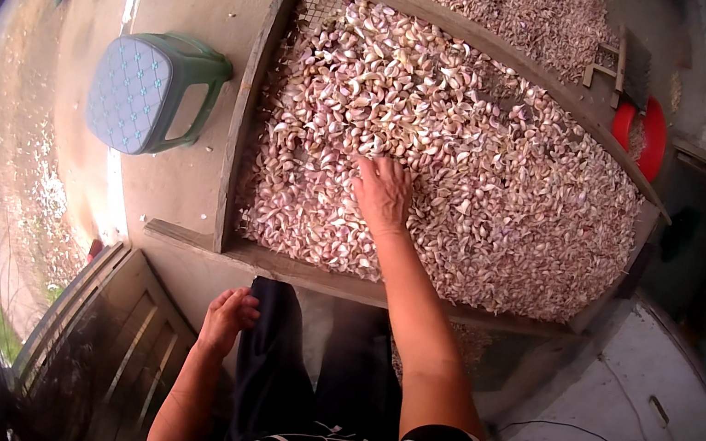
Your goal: The person sorts through a large quantity of garlic cloves on a wooden mesh drying rack by hand, picking up individual cloves and placing them into a pile.
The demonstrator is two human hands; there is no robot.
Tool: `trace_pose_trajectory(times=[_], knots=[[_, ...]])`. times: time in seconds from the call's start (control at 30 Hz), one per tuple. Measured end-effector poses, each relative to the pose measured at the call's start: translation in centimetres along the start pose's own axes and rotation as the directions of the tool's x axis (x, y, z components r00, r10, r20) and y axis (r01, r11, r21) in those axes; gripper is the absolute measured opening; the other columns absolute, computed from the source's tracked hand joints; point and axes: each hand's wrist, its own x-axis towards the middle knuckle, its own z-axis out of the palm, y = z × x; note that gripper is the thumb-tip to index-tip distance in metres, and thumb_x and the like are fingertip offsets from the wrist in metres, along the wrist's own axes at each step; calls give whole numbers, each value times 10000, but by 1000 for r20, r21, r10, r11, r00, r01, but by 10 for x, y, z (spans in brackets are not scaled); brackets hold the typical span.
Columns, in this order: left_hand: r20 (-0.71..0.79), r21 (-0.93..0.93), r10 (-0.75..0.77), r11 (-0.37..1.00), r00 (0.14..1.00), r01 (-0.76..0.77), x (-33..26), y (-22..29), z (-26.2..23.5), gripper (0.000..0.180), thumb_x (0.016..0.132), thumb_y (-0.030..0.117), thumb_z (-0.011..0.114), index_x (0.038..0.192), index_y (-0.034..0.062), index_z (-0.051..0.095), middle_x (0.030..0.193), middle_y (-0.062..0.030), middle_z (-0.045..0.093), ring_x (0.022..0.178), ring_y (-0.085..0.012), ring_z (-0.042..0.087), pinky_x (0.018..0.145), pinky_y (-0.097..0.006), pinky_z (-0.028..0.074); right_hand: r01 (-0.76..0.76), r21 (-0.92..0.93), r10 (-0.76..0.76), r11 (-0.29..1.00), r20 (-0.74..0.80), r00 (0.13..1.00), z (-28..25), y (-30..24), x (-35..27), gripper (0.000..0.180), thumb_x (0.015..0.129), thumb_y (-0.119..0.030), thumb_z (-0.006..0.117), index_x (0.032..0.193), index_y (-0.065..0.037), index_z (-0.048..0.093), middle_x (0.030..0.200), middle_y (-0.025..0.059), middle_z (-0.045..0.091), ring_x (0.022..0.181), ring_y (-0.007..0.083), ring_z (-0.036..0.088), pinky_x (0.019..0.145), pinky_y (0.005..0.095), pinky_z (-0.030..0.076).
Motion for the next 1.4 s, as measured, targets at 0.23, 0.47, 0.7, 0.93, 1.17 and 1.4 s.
trace_pose_trajectory(times=[0.23,0.47,0.7,0.93,1.17,1.4], knots=[[-9,0,10,1000,1000,-10,-2,8,3,208,805,257,519,911,77,511,744,-16,556,600,-106,531,506,-217,395,-197,101,160,975,294,942,17,-12,-32,219,700,-129,586,901,-94,505,845,83,507,795,244,511,656,356,436],[-21,26,-6,1000,1000,7,-1,2,-8,216,804,253,517,920,71,504,749,-31,554,596,-115,529,510,-220,396,-284,25,284,959,-140,948,-8,34,-5,362,718,-205,587,1056,-124,487,1100,131,389,1012,299,372,840,402,328],[-31,-3,5,1000,1000,-5,-6,8,-4,221,801,247,521,919,61,504,754,-40,554,603,-122,530,512,-222,397,-368,-62,370,928,11,929,16,-43,92,556,703,-320,591,1178,-189,333,1296,139,223,1220,332,160,944,559,162],[-8,-45,6,999,1000,-6,-5,2,-2,209,798,243,524,908,66,511,753,-36,556,607,-122,533,515,-224,399,115,224,-155,968,172,973,36,-75,-15,262,711,-57,541,972,-66,523,1220,103,356,1149,272,311,928,478,270],[-44,6,-18,1000,999,18,-7,-5,-10,190,787,242,533,873,73,522,740,-35,565,602,-125,542,522,-231,412,-444,-73,438,893,-84,895,1,17,-78,479,691,-131,548,1145,-98,397,1249,175,256,1161,377,225,935,480,219],[-43,54,-13,998,999,15,-28,-10,-20,194,794,252,520,875,76,526,743,-42,565,613,-135,542,530,-239,416,-278,430,250,859,123,960,-16,-21,-89,511,680,-110,576,1149,-43,385,1218,210,317,1106,365,330,920,410,296]])
